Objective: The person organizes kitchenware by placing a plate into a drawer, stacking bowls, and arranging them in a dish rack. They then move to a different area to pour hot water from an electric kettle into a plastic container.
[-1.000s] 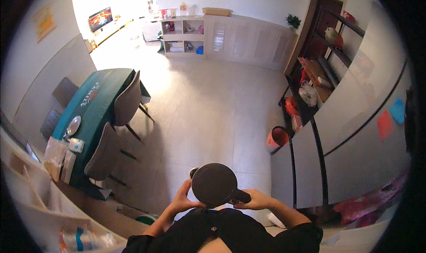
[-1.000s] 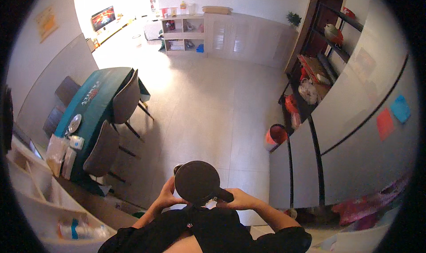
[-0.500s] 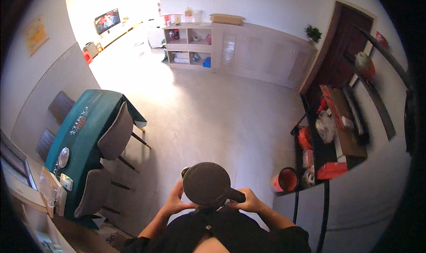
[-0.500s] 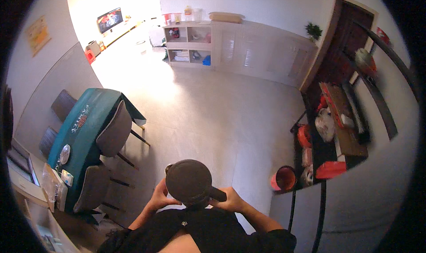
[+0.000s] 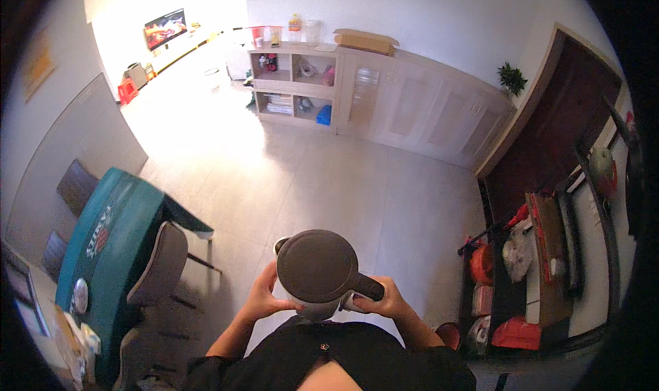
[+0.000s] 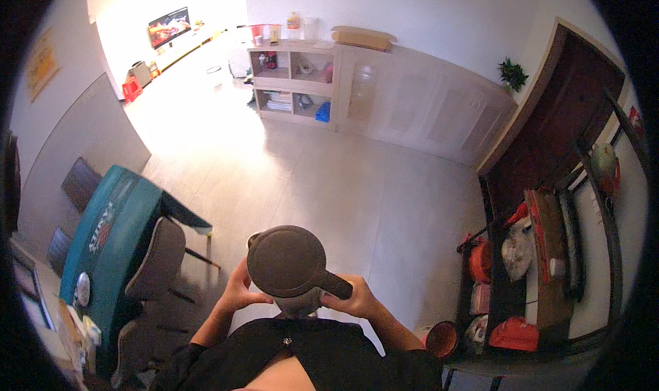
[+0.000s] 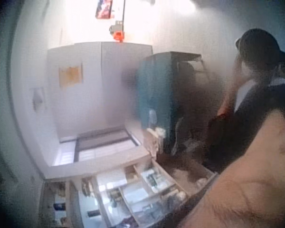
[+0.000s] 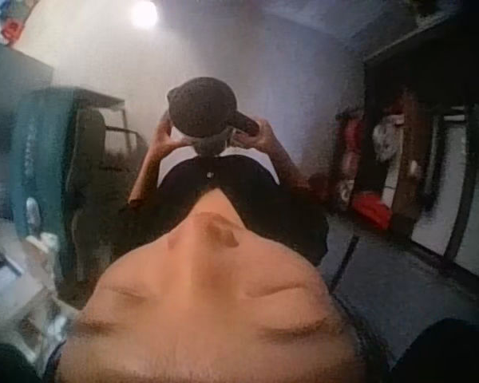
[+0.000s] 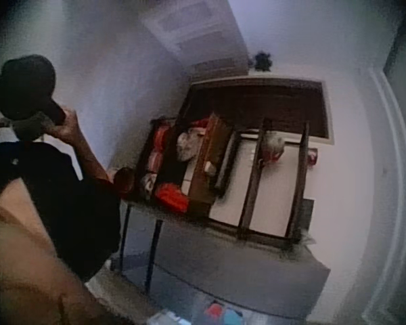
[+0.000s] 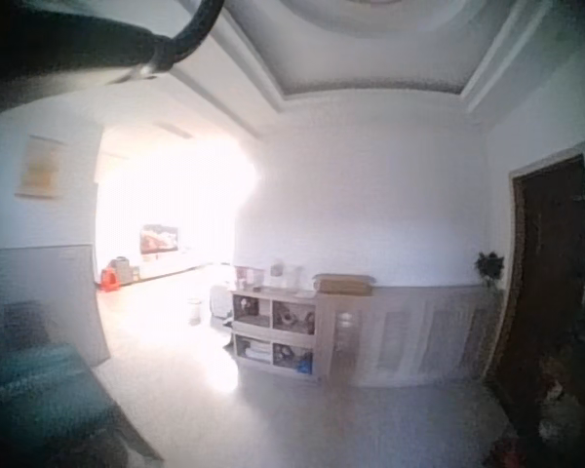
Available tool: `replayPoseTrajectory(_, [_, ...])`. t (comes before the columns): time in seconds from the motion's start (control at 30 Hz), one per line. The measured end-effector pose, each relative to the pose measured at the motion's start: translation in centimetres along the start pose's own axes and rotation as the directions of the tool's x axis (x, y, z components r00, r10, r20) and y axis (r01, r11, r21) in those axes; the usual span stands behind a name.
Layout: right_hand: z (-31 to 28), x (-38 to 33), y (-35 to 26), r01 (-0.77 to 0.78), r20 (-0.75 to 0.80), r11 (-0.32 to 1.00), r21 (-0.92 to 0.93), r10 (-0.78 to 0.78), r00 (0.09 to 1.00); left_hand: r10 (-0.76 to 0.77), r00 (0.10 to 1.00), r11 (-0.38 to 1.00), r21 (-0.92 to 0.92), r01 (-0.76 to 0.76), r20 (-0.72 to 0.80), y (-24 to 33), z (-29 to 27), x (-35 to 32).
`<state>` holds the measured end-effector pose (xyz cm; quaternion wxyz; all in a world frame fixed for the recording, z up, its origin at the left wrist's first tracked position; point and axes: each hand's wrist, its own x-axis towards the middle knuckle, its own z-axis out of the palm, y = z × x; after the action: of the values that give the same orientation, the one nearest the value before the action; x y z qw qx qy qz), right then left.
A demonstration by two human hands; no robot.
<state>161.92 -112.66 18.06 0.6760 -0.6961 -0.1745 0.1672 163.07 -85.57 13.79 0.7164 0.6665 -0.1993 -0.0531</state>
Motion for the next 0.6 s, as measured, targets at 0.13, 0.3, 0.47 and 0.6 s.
replayPoseTrajectory(0.13, [-4.9,8.9,-0.5,0.047,-0.071,0.984,-0.174,-0.06,0.996,0.016,0.997,1.0,0.02,-0.017,0.078,-1.5,-4.6,11.5])
replayPoseTrajectory(0.3, [-11.3,20.8,-0.6,0.118,-0.149,0.972,-0.205,-0.15,0.977,0.055,0.989,0.995,0.078,-0.067,0.138,-3.9,-9.5,25.3])
replayPoseTrajectory(0.47, [-19.0,33.1,1.0,0.212,-0.057,0.926,-0.313,-0.241,0.969,0.065,0.989,0.997,0.019,-0.068,0.136,-6.4,-13.7,38.0])
replayPoseTrajectory(0.6, [-23.9,43.8,0.2,0.166,-0.12,0.961,-0.223,-0.196,0.973,0.088,0.989,0.992,0.077,-0.097,0.115,-7.7,-18.2,48.2])
